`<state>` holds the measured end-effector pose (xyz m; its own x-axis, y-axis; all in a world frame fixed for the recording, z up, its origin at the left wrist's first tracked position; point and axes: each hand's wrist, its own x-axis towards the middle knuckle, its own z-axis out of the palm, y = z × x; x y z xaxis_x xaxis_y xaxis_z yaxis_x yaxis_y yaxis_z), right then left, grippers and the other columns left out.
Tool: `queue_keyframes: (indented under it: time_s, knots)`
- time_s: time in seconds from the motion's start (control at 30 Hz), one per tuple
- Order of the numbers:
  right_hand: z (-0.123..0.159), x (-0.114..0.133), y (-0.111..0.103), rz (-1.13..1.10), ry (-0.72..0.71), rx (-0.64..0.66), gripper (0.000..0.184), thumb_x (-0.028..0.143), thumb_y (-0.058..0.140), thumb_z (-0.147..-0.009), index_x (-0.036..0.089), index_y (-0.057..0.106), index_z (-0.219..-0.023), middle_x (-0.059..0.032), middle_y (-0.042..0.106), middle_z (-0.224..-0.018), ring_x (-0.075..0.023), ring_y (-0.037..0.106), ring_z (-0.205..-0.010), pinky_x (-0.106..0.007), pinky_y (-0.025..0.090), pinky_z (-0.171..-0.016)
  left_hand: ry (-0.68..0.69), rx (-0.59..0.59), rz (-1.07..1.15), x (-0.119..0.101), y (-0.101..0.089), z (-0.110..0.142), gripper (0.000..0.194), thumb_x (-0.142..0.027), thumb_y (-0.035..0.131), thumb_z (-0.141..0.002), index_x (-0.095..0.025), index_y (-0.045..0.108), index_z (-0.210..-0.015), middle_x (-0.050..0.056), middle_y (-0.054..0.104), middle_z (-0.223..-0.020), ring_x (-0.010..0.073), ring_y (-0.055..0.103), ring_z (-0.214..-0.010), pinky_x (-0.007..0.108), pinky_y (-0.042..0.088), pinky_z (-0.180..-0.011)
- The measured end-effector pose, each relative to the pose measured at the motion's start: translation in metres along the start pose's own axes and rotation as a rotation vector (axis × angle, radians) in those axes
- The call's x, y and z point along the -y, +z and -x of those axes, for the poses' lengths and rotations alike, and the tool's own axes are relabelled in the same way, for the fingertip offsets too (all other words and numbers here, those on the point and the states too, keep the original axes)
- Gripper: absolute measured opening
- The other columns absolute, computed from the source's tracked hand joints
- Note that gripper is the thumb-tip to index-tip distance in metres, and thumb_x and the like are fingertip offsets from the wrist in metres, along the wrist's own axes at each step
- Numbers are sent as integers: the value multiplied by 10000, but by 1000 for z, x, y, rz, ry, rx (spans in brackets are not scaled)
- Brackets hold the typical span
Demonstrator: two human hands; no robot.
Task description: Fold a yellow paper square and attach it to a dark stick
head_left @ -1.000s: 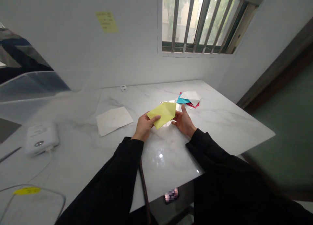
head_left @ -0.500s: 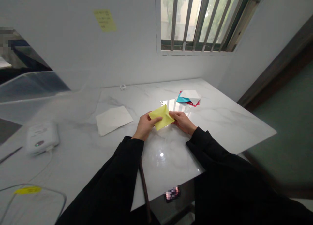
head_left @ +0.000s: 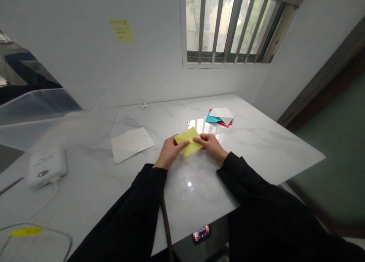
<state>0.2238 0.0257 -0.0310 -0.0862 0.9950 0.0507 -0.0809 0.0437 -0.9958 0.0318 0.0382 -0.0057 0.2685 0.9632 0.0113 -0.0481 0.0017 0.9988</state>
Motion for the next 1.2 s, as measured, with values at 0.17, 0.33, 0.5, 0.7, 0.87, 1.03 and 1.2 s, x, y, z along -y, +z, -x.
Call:
queue_keyframes:
  time_s: [0.17,0.33,0.5,0.7,0.87,1.03,1.2]
  knots:
    - [-1,-2,2,-29,-7,-46,431,580,802,-750,163,695,-766,0,643,-687,-114,525,-589,-242,349,-524,-42,46,78,-6,-2,3,384,-342,833,-667,-160,705,-981,87,767,-993,241,712,-886,396,547,-868]
    - [-1,-4,1,-57,19,-32,430,566,824,-734,156,723,-817,-11,682,-729,-128,577,-613,-246,408,-560,-14,14,86,-9,-5,4,350,-329,853,-667,-170,730,-953,94,778,-951,252,732,-885,408,556,-881]
    - [0,-4,2,-118,48,39,461,552,842,-723,154,771,-944,-53,760,-869,-199,694,-773,-314,526,-741,12,-12,71,-9,-7,3,397,-351,881,-639,-161,737,-957,97,785,-955,254,740,-905,413,555,-898]
    - [1,-2,8,-130,56,32,483,572,854,-699,145,767,-908,-53,755,-826,-207,696,-752,-329,536,-743,22,-11,26,-14,-9,5,366,-372,872,-665,-168,732,-934,86,785,-936,257,742,-901,427,550,-918]
    - [-1,-7,12,-114,47,17,473,589,838,-719,145,760,-860,-60,749,-810,-200,675,-709,-309,514,-681,32,-15,-14,-16,-11,8,314,-399,854,-689,-187,710,-870,64,772,-899,250,733,-869,385,561,-854]
    - [-2,-9,16,-106,39,43,503,630,812,-733,148,745,-860,-52,737,-794,-209,665,-699,-317,498,-676,35,-23,-49,-15,-14,11,315,-430,866,-694,-198,711,-840,50,759,-863,246,719,-844,341,557,-783]
    - [3,-2,24,-107,36,39,527,669,790,-726,156,735,-834,-52,715,-765,-236,666,-726,-336,506,-690,-2,-35,-20,-15,-17,13,394,-506,896,-644,-207,740,-846,72,775,-900,269,729,-866,373,573,-825]
